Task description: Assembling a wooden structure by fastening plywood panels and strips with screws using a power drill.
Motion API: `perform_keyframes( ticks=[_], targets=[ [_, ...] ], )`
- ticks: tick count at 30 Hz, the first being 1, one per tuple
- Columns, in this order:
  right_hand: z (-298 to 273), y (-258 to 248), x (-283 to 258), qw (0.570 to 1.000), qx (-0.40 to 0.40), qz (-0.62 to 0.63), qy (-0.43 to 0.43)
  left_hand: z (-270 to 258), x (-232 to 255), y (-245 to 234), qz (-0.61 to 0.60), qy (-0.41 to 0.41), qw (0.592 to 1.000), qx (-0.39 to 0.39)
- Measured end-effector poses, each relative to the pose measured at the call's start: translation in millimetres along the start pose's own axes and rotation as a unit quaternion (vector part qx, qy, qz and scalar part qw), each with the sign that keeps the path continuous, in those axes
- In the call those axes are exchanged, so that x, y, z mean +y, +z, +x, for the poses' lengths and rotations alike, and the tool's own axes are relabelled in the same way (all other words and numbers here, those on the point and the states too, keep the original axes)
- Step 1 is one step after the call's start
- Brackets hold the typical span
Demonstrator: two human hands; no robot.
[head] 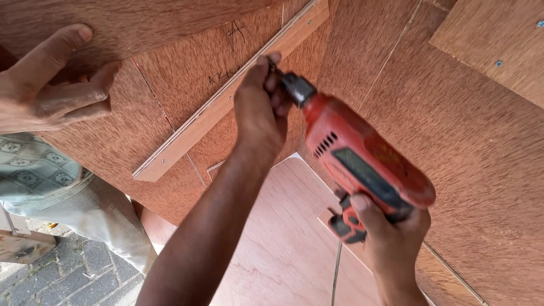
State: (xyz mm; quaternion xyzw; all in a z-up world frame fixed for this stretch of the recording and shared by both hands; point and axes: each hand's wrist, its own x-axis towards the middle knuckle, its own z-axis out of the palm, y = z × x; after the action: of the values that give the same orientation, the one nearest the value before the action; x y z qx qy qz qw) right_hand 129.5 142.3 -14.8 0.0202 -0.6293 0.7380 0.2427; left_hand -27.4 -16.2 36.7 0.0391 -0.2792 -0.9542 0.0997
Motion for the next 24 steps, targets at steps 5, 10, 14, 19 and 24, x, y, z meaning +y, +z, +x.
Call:
perform_keyframes(
  ticks=[5, 10, 14, 19, 24],
  targets=[
    [36, 27, 2, 0.995, -0.01, -0.041, -0.09, 63, 17, -10, -0.073, -0.017, 0.997, -0.031],
    [49, 48, 7, 0.992, -0.033, -0.049, -0.113, 105, 21, -26, -0.109, -0.015, 0.992, -0.069],
    [47, 59, -2, 0.991, -0.047, -0.039, -0.116, 117, 24, -29, -0.116, -0.01, 0.989, -0.09],
    [45, 65, -11, 0.993, -0.025, -0.07, -0.097, 121, 24, -32, -0.127, -0.018, 0.987, -0.094],
    [39, 70, -24, 0.992, -0.013, -0.093, -0.087, 123, 21, -32, -0.127, -0.021, 0.986, -0.107]
  ],
)
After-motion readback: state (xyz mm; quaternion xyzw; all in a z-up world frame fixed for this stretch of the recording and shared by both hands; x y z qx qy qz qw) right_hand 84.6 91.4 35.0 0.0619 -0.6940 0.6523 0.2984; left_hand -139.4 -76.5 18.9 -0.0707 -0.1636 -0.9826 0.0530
